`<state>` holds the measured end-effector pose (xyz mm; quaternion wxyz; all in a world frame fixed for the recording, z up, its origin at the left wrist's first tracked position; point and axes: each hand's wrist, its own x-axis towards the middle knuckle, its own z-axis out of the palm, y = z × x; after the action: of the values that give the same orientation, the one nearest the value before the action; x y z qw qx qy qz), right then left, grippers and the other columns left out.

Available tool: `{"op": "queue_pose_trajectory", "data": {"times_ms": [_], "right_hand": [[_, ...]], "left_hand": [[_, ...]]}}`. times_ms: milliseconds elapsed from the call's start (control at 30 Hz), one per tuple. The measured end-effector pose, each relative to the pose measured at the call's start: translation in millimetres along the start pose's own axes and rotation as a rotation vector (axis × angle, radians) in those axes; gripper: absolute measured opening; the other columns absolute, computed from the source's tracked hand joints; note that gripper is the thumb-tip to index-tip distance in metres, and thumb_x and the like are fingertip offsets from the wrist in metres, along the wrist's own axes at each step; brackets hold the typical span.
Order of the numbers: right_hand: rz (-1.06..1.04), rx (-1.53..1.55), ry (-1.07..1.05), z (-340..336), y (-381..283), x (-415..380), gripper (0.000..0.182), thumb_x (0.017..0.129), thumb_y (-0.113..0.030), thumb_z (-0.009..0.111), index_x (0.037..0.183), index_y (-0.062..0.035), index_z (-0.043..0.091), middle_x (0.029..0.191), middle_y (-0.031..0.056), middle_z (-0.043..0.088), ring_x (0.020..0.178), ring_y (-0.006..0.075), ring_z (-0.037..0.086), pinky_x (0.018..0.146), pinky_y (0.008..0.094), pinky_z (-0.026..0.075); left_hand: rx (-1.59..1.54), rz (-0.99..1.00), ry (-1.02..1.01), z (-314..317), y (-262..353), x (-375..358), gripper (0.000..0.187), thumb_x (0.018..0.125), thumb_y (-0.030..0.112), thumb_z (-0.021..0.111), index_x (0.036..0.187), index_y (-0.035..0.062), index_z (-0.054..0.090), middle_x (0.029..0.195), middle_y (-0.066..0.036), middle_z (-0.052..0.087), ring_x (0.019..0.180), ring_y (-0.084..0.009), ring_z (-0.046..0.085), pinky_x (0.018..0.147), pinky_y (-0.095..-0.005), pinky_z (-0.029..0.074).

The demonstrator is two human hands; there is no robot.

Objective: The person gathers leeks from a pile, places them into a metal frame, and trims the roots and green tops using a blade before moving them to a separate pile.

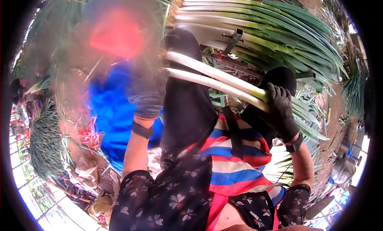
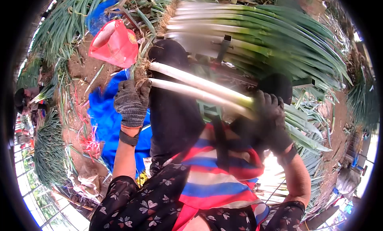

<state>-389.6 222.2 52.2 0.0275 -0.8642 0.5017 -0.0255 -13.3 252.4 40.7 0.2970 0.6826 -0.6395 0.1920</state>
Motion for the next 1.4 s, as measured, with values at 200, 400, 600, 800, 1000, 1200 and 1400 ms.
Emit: {"op": "queue_pose_trajectory", "data": {"times_ms": [200, 400, 600, 800, 1000, 1200, 1400], "right_hand": [[-0.047, -0.083, -0.045, 6, 6, 7, 0.037, 0.064, -0.009, 0.067, 0.096, -0.0047, 0.049, 0.09, 0.0185, 0.054, 0.087, 0.0414, 0.052, 0.077, 0.0488, 0.041], [-0.012, -0.209, 0.141, -68, 20, 24, 0.033, 0.066, -0.005, 0.066, 0.094, -0.0039, 0.049, 0.083, 0.0166, 0.053, 0.077, 0.0403, 0.052, 0.066, 0.0467, 0.041], [0.08, -0.442, 0.382, -139, 102, 59, 0.019, 0.076, -0.002, 0.062, 0.092, -0.0042, 0.051, 0.079, 0.0149, 0.055, 0.074, 0.0394, 0.056, 0.062, 0.0479, 0.043], [0.062, -0.544, 0.232, -69, 124, 159, 0.029, 0.071, -0.02, 0.071, 0.088, -0.0076, 0.05, 0.082, 0.0128, 0.055, 0.077, 0.036, 0.058, 0.061, 0.0468, 0.042], [-0.012, -0.298, -0.07, 33, 60, 253, 0.064, 0.07, -0.052, 0.074, 0.106, -0.0029, 0.054, 0.103, 0.0185, 0.057, 0.1, 0.0355, 0.054, 0.085, 0.047, 0.043], [-0.242, -0.18, -0.05, 31, 70, 257, 0.062, 0.075, -0.052, 0.068, 0.108, -0.0015, 0.052, 0.106, 0.0197, 0.055, 0.103, 0.0373, 0.05, 0.087, 0.048, 0.041], [-0.392, -0.136, 0.032, 30, 81, 253, 0.069, 0.069, -0.034, 0.076, 0.123, -0.0017, 0.047, 0.107, 0.0182, 0.053, 0.099, 0.0395, 0.051, 0.082, 0.0481, 0.044]], "left_hand": [[-0.432, 0.031, 0.159, 55, -30, -19, 0.018, 0.093, 0.021, 0.062, 0.085, 0.0045, 0.062, 0.068, -0.015, 0.06, 0.061, -0.0372, 0.057, 0.052, -0.0455, 0.043], [0.08, 0.556, -0.248, 28, -95, 47, 0.02, 0.087, 0.026, 0.058, 0.093, 0.0066, 0.059, 0.08, -0.013, 0.059, 0.073, -0.0323, 0.061, 0.057, -0.0443, 0.045], [0.622, -0.192, -0.742, 83, -343, 96, 0.032, 0.086, 0.023, 0.057, 0.111, 0.0025, 0.06, 0.105, -0.018, 0.065, 0.095, -0.0363, 0.062, 0.078, -0.0467, 0.051], [0.029, -0.159, -0.425, 127, -237, 101, 0.043, 0.076, 0.031, 0.074, 0.104, 0.0018, 0.061, 0.105, -0.02, 0.062, 0.101, -0.037, 0.059, 0.089, -0.0434, 0.048], [-0.041, 0.236, -0.593, 165, -158, 149, 0.065, 0.074, 0.033, 0.072, 0.124, -0.0025, 0.053, 0.126, -0.024, 0.053, 0.119, -0.0393, 0.051, 0.104, -0.0414, 0.041], [-0.054, 0.52, -0.63, 212, -92, 175, 0.075, 0.083, 0.043, 0.065, 0.14, 0.001, 0.04, 0.141, -0.024, 0.042, 0.136, -0.036, 0.034, 0.113, -0.0447, 0.027], [-0.158, 0.312, -0.689, 272, -55, 177, 0.064, 0.094, 0.049, 0.048, 0.139, 0.004, 0.043, 0.139, -0.021, 0.047, 0.133, -0.0352, 0.039, 0.112, -0.0425, 0.028]]}}
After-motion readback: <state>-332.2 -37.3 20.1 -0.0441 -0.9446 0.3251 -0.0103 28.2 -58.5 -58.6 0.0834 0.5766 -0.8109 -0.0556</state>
